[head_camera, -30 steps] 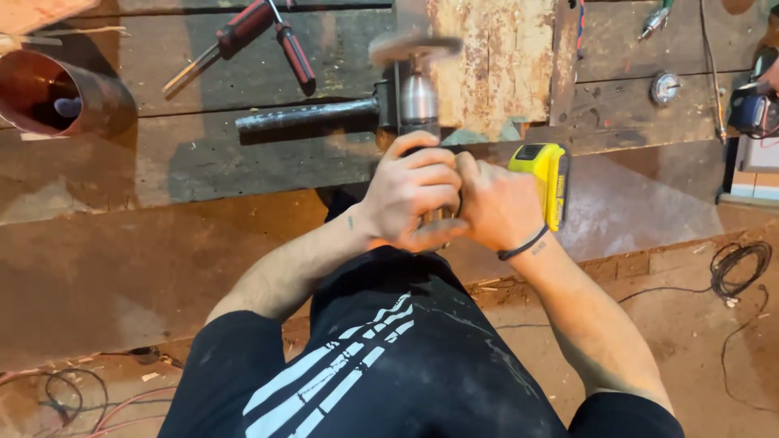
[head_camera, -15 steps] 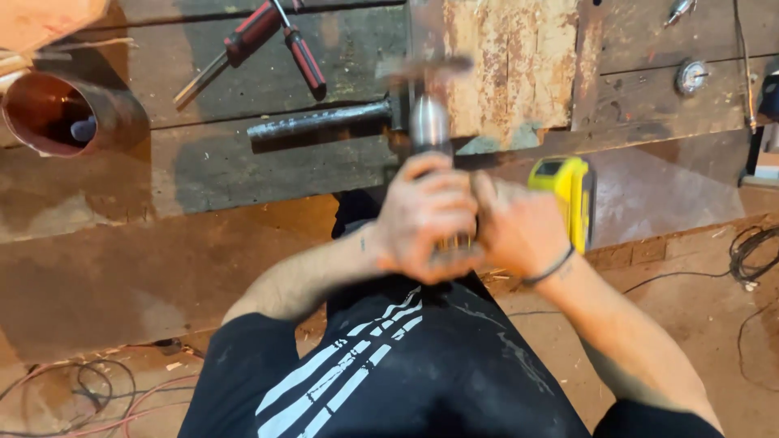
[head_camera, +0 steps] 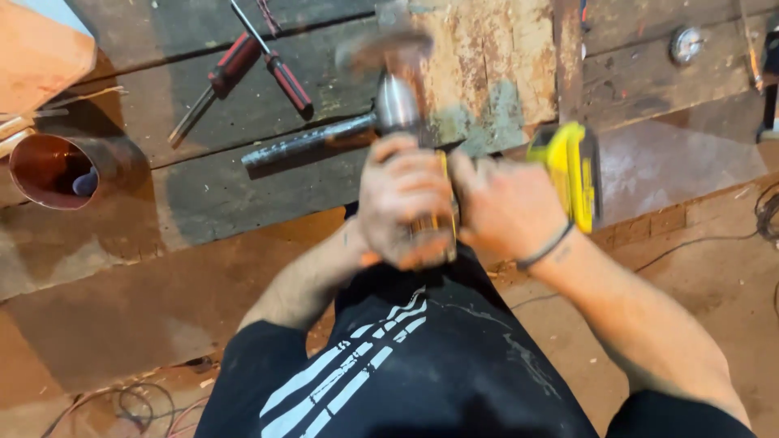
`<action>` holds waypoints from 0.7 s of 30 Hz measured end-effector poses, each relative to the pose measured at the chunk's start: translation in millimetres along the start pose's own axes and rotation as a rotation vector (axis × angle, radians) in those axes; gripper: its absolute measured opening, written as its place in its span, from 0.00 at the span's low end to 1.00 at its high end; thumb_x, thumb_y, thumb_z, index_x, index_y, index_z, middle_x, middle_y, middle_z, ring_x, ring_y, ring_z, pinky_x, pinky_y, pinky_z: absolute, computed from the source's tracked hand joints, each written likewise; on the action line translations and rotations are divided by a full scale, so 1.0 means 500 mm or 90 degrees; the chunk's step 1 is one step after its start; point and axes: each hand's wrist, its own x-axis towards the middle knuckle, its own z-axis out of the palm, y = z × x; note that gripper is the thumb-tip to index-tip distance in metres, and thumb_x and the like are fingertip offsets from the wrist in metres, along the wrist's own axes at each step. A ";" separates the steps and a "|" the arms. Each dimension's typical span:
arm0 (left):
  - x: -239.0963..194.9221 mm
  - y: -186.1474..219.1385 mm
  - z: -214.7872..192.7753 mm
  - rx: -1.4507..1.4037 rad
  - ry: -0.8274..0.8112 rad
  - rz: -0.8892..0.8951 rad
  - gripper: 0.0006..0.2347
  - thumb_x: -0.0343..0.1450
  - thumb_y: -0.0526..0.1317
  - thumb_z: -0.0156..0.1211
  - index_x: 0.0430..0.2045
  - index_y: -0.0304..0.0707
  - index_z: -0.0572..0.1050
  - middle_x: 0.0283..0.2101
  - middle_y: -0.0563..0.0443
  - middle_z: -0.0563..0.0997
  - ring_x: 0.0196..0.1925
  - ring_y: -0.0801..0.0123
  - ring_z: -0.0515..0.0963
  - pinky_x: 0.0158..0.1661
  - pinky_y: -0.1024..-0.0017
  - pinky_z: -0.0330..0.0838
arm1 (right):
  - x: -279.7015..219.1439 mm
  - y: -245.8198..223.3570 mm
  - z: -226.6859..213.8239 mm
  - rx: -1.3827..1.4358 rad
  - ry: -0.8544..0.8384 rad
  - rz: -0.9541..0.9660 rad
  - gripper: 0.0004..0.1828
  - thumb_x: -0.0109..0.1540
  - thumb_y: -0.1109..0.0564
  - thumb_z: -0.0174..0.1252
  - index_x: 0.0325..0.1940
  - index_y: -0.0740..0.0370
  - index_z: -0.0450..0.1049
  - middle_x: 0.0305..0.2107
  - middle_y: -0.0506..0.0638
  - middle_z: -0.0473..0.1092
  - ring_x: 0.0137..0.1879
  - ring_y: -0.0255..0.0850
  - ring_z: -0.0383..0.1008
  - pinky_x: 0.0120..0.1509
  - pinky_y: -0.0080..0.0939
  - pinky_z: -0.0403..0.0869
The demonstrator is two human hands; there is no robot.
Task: Cleaning a rusty metal part using a power drill with a wire brush attachment on a workbench.
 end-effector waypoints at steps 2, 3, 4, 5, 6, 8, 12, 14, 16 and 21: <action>0.017 -0.044 -0.018 0.011 -0.054 0.041 0.13 0.71 0.53 0.63 0.25 0.46 0.79 0.35 0.53 0.81 0.50 0.57 0.80 0.61 0.55 0.60 | 0.038 0.015 -0.003 0.019 0.101 -0.012 0.29 0.51 0.46 0.68 0.48 0.63 0.66 0.29 0.57 0.76 0.31 0.55 0.78 0.31 0.52 0.74; 0.023 -0.052 -0.025 0.011 -0.056 0.038 0.13 0.71 0.53 0.63 0.25 0.46 0.79 0.35 0.53 0.81 0.50 0.57 0.80 0.61 0.55 0.60 | 0.048 0.016 -0.005 0.022 0.099 -0.012 0.29 0.51 0.46 0.68 0.48 0.63 0.66 0.29 0.57 0.76 0.31 0.55 0.78 0.31 0.52 0.74; 0.034 -0.061 -0.032 0.004 -0.042 0.036 0.12 0.71 0.53 0.63 0.26 0.46 0.79 0.37 0.54 0.81 0.52 0.58 0.80 0.63 0.54 0.60 | 0.060 0.020 -0.009 -0.006 0.085 0.010 0.25 0.54 0.48 0.66 0.48 0.61 0.66 0.29 0.56 0.76 0.32 0.54 0.78 0.32 0.52 0.74; 0.046 -0.072 -0.039 -0.002 -0.028 0.033 0.12 0.71 0.52 0.63 0.27 0.46 0.79 0.38 0.55 0.82 0.53 0.58 0.81 0.65 0.53 0.59 | 0.073 0.025 -0.013 -0.034 0.069 0.032 0.21 0.58 0.50 0.65 0.49 0.59 0.66 0.29 0.55 0.76 0.32 0.54 0.79 0.33 0.52 0.74; 0.039 -0.053 -0.036 -0.007 -0.036 0.031 0.12 0.71 0.52 0.63 0.27 0.46 0.79 0.38 0.55 0.82 0.53 0.58 0.81 0.65 0.53 0.59 | 0.056 0.014 -0.019 -0.028 0.067 0.038 0.21 0.58 0.50 0.65 0.49 0.59 0.66 0.29 0.55 0.76 0.32 0.54 0.79 0.33 0.52 0.74; 0.038 -0.022 -0.029 0.003 -0.048 0.015 0.11 0.70 0.51 0.64 0.27 0.46 0.80 0.38 0.54 0.82 0.53 0.58 0.80 0.65 0.53 0.60 | 0.029 -0.001 -0.037 -0.017 0.060 0.019 0.31 0.51 0.44 0.67 0.51 0.63 0.67 0.25 0.56 0.76 0.29 0.56 0.78 0.30 0.54 0.73; 0.024 -0.004 -0.003 -0.034 -0.047 0.031 0.12 0.66 0.53 0.61 0.25 0.44 0.78 0.37 0.53 0.81 0.50 0.59 0.80 0.61 0.53 0.60 | -0.027 -0.005 0.008 0.036 0.017 0.060 0.24 0.50 0.47 0.66 0.44 0.58 0.66 0.24 0.55 0.75 0.31 0.52 0.79 0.30 0.52 0.74; 0.033 -0.022 0.002 -0.051 -0.083 0.052 0.13 0.68 0.53 0.63 0.27 0.45 0.79 0.38 0.53 0.81 0.52 0.57 0.80 0.63 0.53 0.60 | -0.018 0.012 0.018 0.048 0.099 0.059 0.28 0.50 0.47 0.67 0.48 0.62 0.67 0.26 0.57 0.75 0.31 0.54 0.79 0.30 0.52 0.73; 0.051 -0.038 -0.001 -0.042 -0.094 0.043 0.12 0.68 0.53 0.64 0.28 0.45 0.79 0.40 0.53 0.81 0.54 0.57 0.80 0.64 0.53 0.60 | 0.007 0.026 0.009 0.036 0.106 0.064 0.27 0.51 0.46 0.67 0.47 0.61 0.67 0.27 0.56 0.75 0.32 0.53 0.79 0.31 0.52 0.73; 0.044 -0.002 0.031 -0.030 -0.128 0.056 0.14 0.68 0.54 0.67 0.26 0.45 0.78 0.39 0.52 0.80 0.53 0.57 0.79 0.63 0.52 0.61 | -0.057 0.022 0.033 0.067 0.086 0.074 0.42 0.46 0.30 0.70 0.48 0.62 0.68 0.27 0.56 0.75 0.31 0.54 0.78 0.30 0.51 0.73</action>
